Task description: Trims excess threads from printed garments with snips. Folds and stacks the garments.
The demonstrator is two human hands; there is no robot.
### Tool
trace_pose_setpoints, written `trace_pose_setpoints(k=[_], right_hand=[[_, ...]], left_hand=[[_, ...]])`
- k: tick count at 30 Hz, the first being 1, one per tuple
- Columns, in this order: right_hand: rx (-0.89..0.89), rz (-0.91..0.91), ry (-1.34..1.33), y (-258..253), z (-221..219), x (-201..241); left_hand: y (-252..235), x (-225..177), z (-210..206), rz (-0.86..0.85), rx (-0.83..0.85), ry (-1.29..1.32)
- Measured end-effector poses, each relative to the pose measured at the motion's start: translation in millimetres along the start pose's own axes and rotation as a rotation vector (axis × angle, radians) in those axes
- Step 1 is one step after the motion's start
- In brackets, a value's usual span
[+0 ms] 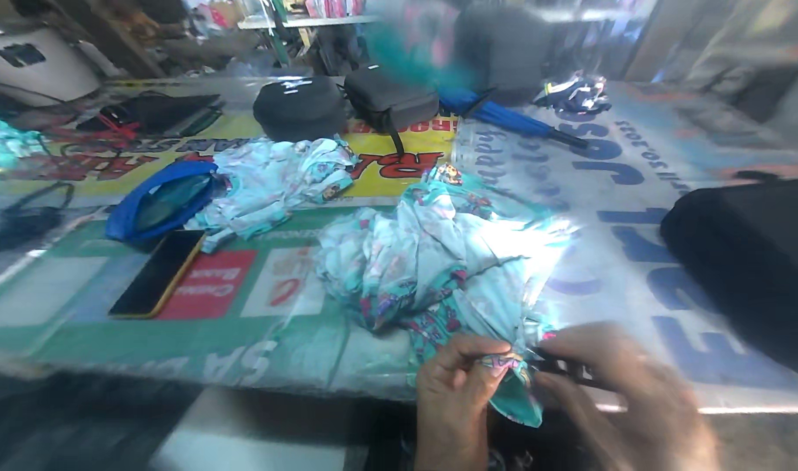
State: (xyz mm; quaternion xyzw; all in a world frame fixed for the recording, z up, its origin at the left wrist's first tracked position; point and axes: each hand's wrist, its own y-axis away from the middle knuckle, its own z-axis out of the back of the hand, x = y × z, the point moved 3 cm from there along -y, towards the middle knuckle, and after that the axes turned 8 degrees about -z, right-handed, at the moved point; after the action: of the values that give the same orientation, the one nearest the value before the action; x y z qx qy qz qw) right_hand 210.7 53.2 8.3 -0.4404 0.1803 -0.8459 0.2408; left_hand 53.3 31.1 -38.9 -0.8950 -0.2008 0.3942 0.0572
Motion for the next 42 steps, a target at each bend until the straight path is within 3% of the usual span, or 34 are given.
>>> trace_pose_setpoints(k=[12,37,42], right_hand=[[0.004,0.032,0.064,1,-2,-4],[0.05,-0.013,-0.135,5,-7,-14],[0.05,0.019,0.075,16,-23,-20]], left_hand=[[1,4,1,-0.051,0.054,-0.075],[0,9,4,-0.004,0.097,-0.079],[-2,7,5,-0.13,0.153,-0.189]])
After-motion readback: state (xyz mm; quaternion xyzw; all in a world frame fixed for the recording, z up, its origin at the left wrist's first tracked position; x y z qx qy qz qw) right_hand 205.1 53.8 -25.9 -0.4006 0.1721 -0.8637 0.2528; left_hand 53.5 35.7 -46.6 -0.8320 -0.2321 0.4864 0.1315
